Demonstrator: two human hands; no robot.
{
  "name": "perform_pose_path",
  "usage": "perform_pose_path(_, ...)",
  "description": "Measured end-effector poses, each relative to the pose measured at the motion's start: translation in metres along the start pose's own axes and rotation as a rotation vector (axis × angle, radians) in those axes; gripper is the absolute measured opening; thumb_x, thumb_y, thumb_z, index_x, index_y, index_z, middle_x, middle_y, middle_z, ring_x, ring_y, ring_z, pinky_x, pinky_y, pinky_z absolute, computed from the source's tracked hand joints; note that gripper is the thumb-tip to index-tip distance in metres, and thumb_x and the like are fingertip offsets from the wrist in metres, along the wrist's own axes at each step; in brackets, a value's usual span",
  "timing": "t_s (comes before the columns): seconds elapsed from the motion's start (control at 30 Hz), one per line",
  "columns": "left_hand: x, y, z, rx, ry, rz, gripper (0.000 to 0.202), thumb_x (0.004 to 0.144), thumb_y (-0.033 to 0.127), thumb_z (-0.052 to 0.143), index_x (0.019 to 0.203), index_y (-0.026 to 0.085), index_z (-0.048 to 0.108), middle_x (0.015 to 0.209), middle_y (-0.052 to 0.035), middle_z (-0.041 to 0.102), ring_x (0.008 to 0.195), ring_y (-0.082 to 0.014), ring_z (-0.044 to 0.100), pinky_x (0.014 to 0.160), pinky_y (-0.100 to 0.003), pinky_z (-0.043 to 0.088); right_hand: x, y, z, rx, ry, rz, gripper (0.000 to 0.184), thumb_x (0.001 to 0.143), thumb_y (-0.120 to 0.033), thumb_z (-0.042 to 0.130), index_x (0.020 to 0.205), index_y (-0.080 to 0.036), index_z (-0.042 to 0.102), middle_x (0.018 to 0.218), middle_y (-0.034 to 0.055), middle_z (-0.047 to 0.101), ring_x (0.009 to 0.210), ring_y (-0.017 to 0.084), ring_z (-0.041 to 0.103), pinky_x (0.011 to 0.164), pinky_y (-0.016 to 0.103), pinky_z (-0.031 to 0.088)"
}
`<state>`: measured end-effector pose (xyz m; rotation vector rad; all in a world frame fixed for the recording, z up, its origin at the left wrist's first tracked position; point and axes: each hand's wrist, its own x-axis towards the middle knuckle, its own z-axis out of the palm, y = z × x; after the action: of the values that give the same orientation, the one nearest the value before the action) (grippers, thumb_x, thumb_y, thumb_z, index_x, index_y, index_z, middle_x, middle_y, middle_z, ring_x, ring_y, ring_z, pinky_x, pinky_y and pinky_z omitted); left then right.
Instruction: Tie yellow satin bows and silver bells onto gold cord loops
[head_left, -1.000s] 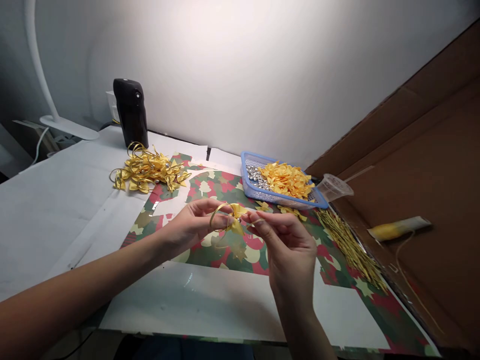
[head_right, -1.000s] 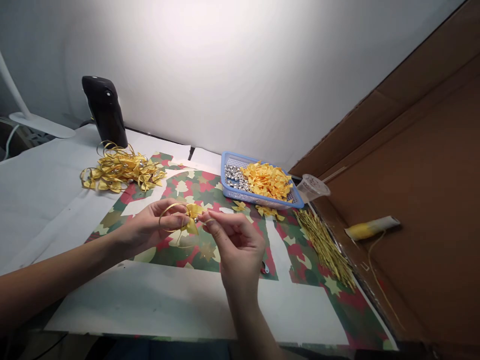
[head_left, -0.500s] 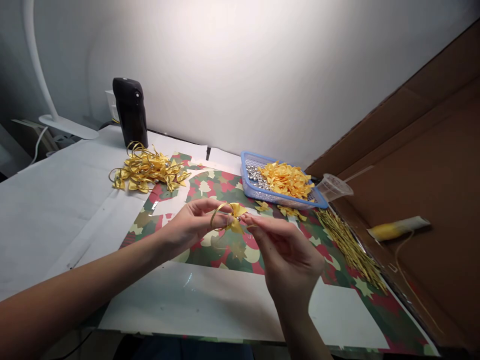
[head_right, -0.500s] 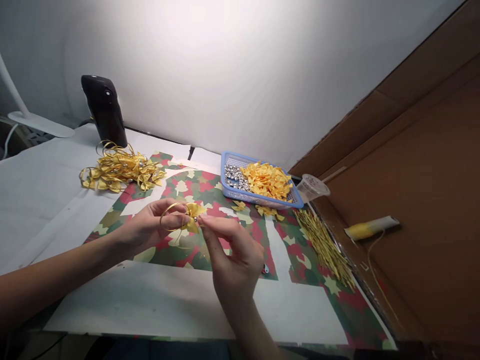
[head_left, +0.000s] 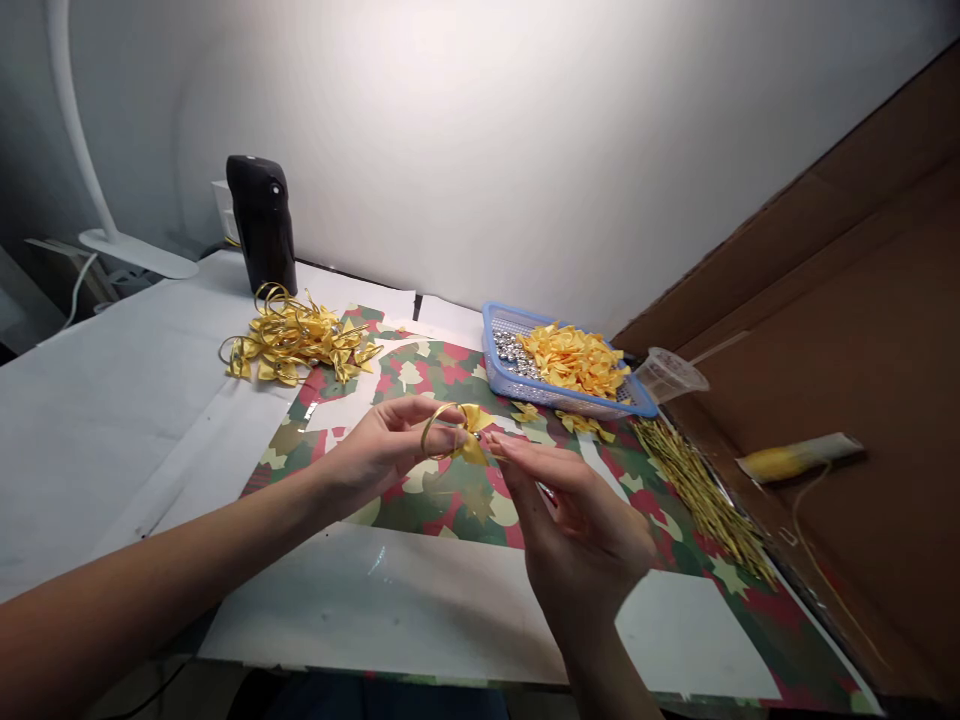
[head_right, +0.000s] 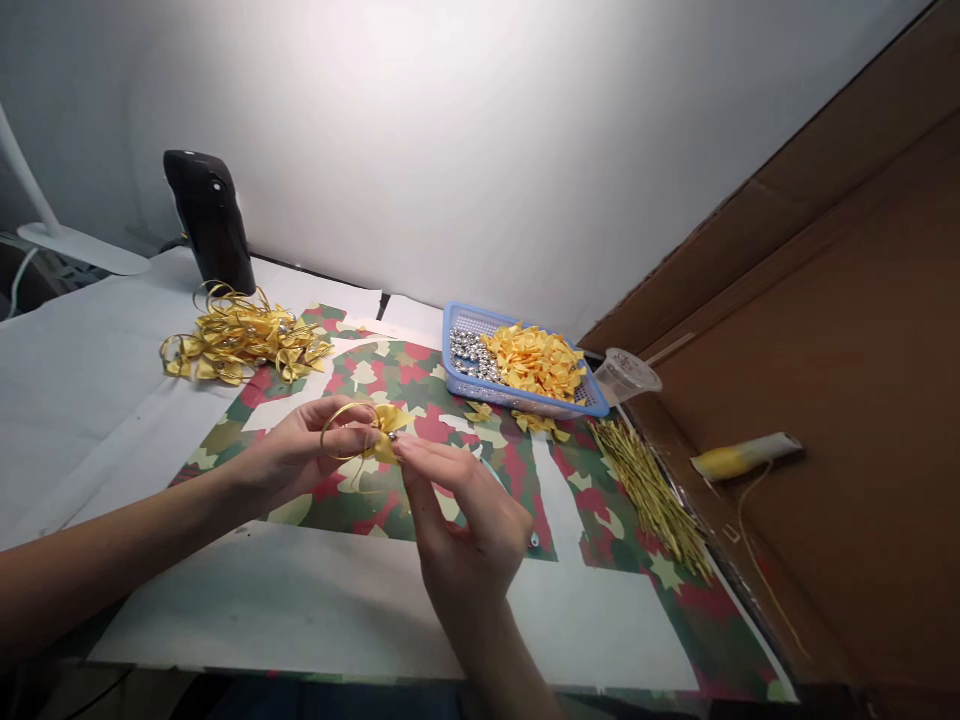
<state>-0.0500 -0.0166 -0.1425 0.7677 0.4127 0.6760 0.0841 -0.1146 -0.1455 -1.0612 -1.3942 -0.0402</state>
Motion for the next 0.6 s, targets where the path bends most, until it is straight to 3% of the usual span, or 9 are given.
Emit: perform_pose_path(0.6, 0.0005, -0.0014, -0.0021, -0.006, -0.019, 0.006, 0.018, 0.054, 0.018, 0.087, 0.066, 0.018, 0.074, 0.064, 0.0028, 0.069, 0.065, -0.0078, 0.062, 0.069, -0.020, 0.045, 0.0003, -0.0001, -0.0002, 0.016, -0.002, 0.006, 0.035, 0.074, 0.005, 0.065, 0.095, -0.023, 0.071, 0.088, 0.0011, 0.075, 0.081, 0.020, 0.071, 0.071, 0.036, 0.061)
